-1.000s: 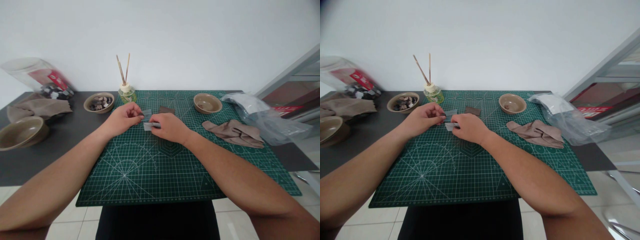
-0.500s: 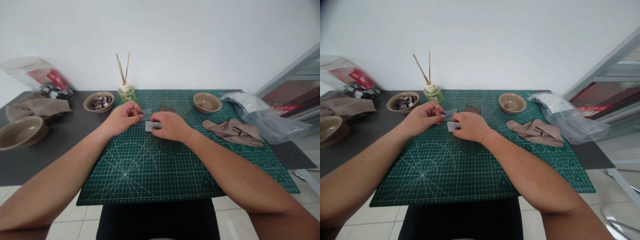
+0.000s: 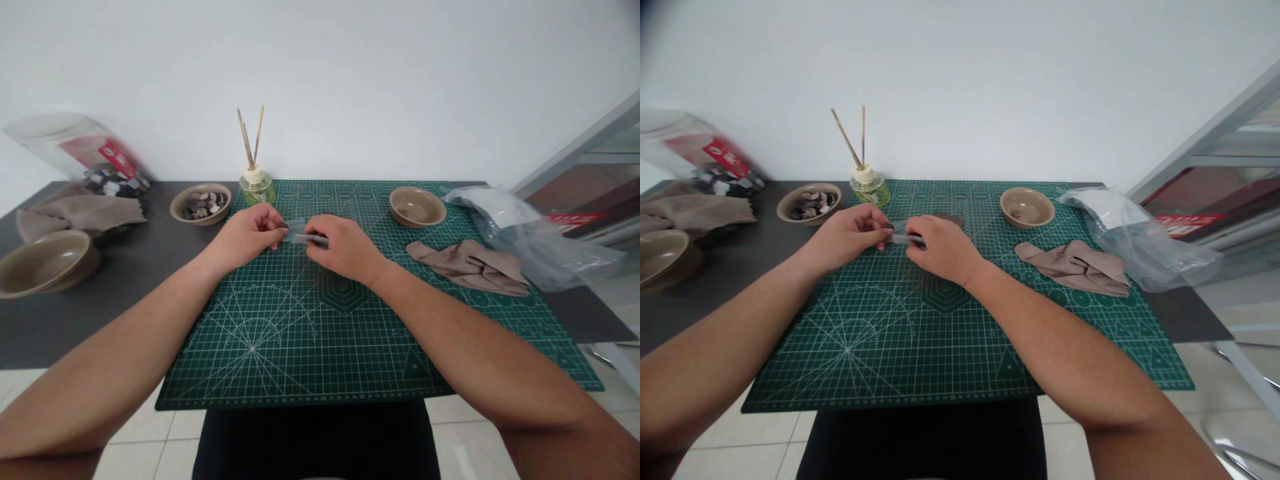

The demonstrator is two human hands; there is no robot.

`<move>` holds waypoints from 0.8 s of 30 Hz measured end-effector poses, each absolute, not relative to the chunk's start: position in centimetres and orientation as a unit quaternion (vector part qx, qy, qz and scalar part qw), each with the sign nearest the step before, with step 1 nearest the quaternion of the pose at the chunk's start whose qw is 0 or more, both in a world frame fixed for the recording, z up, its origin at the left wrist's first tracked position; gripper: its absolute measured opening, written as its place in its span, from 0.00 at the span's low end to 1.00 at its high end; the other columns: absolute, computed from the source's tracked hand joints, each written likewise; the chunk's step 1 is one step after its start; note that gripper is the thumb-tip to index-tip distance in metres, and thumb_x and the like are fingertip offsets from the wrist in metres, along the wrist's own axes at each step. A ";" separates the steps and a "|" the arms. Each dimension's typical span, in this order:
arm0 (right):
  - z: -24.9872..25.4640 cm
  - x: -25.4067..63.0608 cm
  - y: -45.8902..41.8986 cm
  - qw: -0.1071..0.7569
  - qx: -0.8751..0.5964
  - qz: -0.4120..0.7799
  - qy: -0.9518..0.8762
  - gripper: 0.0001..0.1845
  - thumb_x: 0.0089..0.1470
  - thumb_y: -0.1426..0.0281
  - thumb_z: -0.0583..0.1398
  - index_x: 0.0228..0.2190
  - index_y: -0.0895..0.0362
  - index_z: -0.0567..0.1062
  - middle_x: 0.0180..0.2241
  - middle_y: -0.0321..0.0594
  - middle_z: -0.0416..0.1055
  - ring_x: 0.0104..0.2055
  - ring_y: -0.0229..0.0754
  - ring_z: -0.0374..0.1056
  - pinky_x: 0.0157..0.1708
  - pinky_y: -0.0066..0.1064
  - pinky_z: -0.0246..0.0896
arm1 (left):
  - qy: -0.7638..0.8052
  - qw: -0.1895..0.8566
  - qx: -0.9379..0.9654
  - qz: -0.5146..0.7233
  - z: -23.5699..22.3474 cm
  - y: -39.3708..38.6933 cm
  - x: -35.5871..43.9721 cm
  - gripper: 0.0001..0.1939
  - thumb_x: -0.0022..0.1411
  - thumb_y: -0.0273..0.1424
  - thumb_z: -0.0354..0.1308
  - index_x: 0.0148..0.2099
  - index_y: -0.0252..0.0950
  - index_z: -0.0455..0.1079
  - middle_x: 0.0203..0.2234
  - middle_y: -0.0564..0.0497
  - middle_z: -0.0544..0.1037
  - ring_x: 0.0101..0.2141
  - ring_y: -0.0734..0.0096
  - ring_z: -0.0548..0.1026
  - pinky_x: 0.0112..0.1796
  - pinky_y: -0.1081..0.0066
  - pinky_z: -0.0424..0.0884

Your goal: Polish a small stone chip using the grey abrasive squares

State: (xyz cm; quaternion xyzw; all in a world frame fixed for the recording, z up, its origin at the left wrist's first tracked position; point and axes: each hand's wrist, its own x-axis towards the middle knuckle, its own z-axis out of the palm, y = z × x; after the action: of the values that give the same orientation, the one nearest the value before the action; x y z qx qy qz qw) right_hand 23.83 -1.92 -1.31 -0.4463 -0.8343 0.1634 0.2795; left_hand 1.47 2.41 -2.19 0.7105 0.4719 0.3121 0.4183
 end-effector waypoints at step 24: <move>-0.5 22.8 -3.4 0.195 -0.442 0.053 -0.874 0.25 0.70 0.74 0.54 0.65 0.57 0.72 0.67 0.45 0.69 0.60 0.50 0.76 0.57 0.42 0.72 | 0.477 0.505 0.612 0.379 -1.1 0.5 2.9 0.14 0.46 0.32 0.73 0.28 0.36 0.70 0.19 0.54 0.80 0.22 0.70 0.80 0.28 0.72 0.78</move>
State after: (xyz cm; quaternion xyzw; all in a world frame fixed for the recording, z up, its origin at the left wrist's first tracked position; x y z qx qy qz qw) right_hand 22.81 -3.39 -0.50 -0.4416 -0.8741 0.0535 0.1951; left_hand 2.93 0.45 -1.09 0.6123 0.4766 0.3786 0.5046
